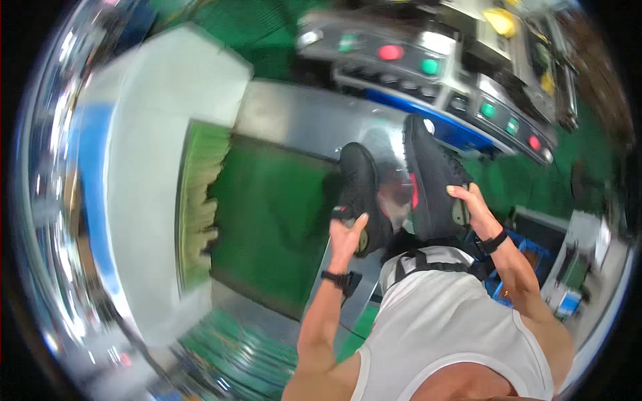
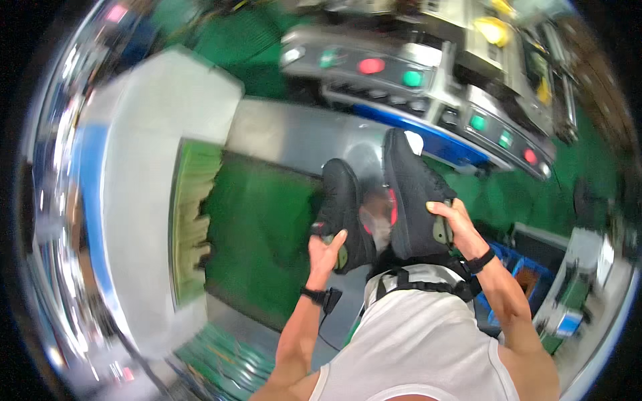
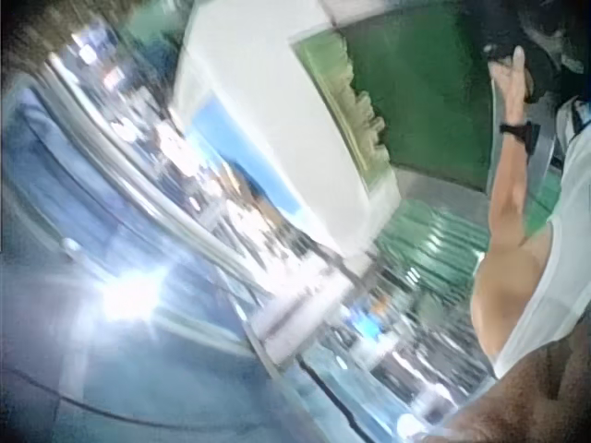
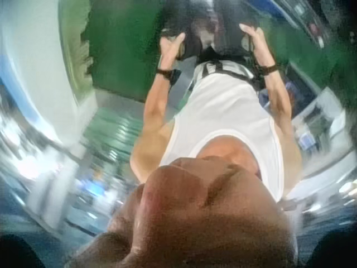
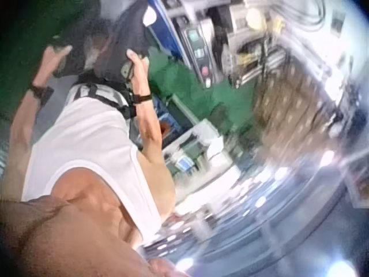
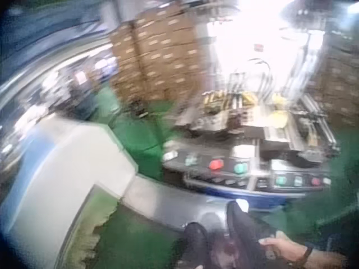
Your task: Insert shoe components into an industrial lasting machine and operate controls to shape them.
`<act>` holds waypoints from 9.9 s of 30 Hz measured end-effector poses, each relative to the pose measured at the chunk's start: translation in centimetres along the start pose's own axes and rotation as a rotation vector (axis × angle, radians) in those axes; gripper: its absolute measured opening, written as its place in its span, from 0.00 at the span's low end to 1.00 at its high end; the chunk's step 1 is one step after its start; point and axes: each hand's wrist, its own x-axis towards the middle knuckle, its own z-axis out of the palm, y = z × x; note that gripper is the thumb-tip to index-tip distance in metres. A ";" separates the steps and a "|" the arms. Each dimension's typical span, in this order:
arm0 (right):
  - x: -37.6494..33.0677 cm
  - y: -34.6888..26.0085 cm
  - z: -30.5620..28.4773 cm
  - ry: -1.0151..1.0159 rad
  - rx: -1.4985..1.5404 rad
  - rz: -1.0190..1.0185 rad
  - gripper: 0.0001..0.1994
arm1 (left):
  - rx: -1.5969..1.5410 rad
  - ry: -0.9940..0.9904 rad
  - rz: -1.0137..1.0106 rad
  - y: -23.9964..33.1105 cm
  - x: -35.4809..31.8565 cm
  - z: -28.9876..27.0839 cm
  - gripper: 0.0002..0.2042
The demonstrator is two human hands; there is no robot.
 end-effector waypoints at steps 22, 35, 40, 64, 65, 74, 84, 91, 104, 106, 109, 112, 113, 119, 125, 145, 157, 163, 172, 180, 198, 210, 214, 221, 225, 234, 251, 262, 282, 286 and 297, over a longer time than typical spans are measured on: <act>-42.3 19.4 -36.6 1.488 0.897 -1.060 0.26 | 0.102 -1.557 0.239 17.9 -23.5 54.9 0.29; -47.6 29.3 -54.6 2.532 -0.202 0.158 0.30 | 0.458 -1.689 1.268 11.5 -48.6 85.4 0.31; -47.9 28.9 -58.6 2.446 -0.056 0.154 0.30 | 0.598 -1.657 1.257 10.1 -50.9 88.5 0.30; -27.9 22.1 -41.5 0.163 -0.103 -0.386 0.17 | 0.761 -1.575 0.041 7.0 -21.9 51.7 0.12; -27.8 21.4 -41.4 0.094 -0.111 -0.434 0.14 | 0.753 -1.611 0.004 6.8 -21.6 51.5 0.10; -20.0 19.0 -34.8 0.075 -0.259 -0.386 0.09 | 0.545 -1.649 -0.098 6.6 -13.2 44.4 0.04; -11.7 18.4 -24.8 0.094 0.181 -0.014 0.04 | 0.389 -1.629 -0.053 6.2 -5.8 33.7 0.03; -4.0 15.8 -34.4 0.544 -1.142 -0.564 0.12 | 0.352 -1.362 -0.036 6.5 -2.2 29.1 0.08; -5.2 13.3 -37.7 0.236 -0.755 -0.265 0.14 | 0.341 -0.810 -0.135 3.8 -2.0 24.6 0.09; -6.2 9.8 -34.0 0.099 -0.515 -0.383 0.14 | 0.363 -0.796 -0.142 3.4 -2.5 25.2 0.10; -8.3 7.6 -29.5 -0.161 -0.593 -0.440 0.16 | 0.352 -0.746 -0.188 3.1 -3.3 25.8 0.10; -9.0 8.9 -28.7 -0.342 -0.734 -0.296 0.16 | 0.389 -0.698 -0.130 2.4 -4.0 25.7 0.10; -8.5 10.0 -29.1 -0.312 -0.840 -0.392 0.18 | 0.429 -0.676 -0.129 2.0 -4.2 25.3 0.10; -2.1 20.6 -36.4 -0.085 -1.015 -0.239 0.16 | 0.465 -0.483 -0.191 -1.5 -6.6 21.4 0.09; 3.1 26.7 -43.5 -0.141 -1.311 0.066 0.15 | 0.425 -0.200 -0.342 -6.4 -12.6 14.7 0.08; 7.7 8.5 -13.9 -0.268 -1.032 -0.298 0.14 | 0.377 0.760 -0.299 -23.1 -9.8 -18.7 0.21; -8.7 11.5 -16.2 0.274 -1.127 0.463 0.12 | 0.959 1.134 -0.292 -18.0 0.4 -57.2 0.33; -11.8 9.7 -16.3 0.425 -0.878 0.501 0.14 | 1.184 0.943 -0.403 -18.8 -0.5 -59.0 0.16; -3.9 8.6 -16.2 0.373 -0.786 0.344 0.11 | 1.521 0.771 -0.118 -15.0 -1.5 -58.1 0.13; 7.0 7.1 0.8 -0.344 -1.196 -0.521 0.12 | 1.080 0.661 0.011 -8.0 -3.4 -41.0 0.10; -4.9 -3.6 -3.5 0.100 -1.033 -0.736 0.30 | 0.356 -0.653 0.952 20.0 1.8 19.1 0.08; -11.5 -3.9 -26.9 0.211 0.629 -0.646 0.36 | 0.179 -0.823 0.888 31.0 13.1 50.3 0.17; -13.6 -4.1 -30.8 0.248 0.780 -0.697 0.41 | 0.475 -0.733 0.565 27.8 21.7 63.4 0.24; -16.7 -4.1 -33.1 0.346 0.976 -0.585 0.44 | 0.753 -0.446 0.452 21.9 29.8 76.1 0.39; -17.7 -4.6 -33.3 0.511 0.964 -0.375 0.44 | 0.838 -0.380 0.492 19.7 30.9 76.9 0.45; -14.6 -4.4 -34.2 0.512 0.912 -0.488 0.44 | 0.627 -0.574 0.478 23.8 30.7 74.9 0.21; -3.7 -24.5 -37.4 0.496 0.169 -0.623 0.21 | -0.180 -0.842 -0.025 28.4 13.6 36.7 0.25; 24.4 -37.6 -40.7 0.968 -0.914 -0.426 0.27 | 0.439 -0.275 -0.291 16.9 4.4 11.8 0.34; 26.6 -38.4 -42.5 0.710 -1.114 -0.380 0.35 | 1.408 0.132 0.021 1.5 8.6 14.9 0.44; 28.2 -34.1 -40.5 1.026 -0.998 -0.472 0.27 | 1.422 0.129 -0.008 0.6 9.0 14.3 0.45; 23.4 -30.8 -39.4 0.792 -0.932 -0.378 0.46 | 1.198 0.131 -0.113 1.5 8.6 15.1 0.45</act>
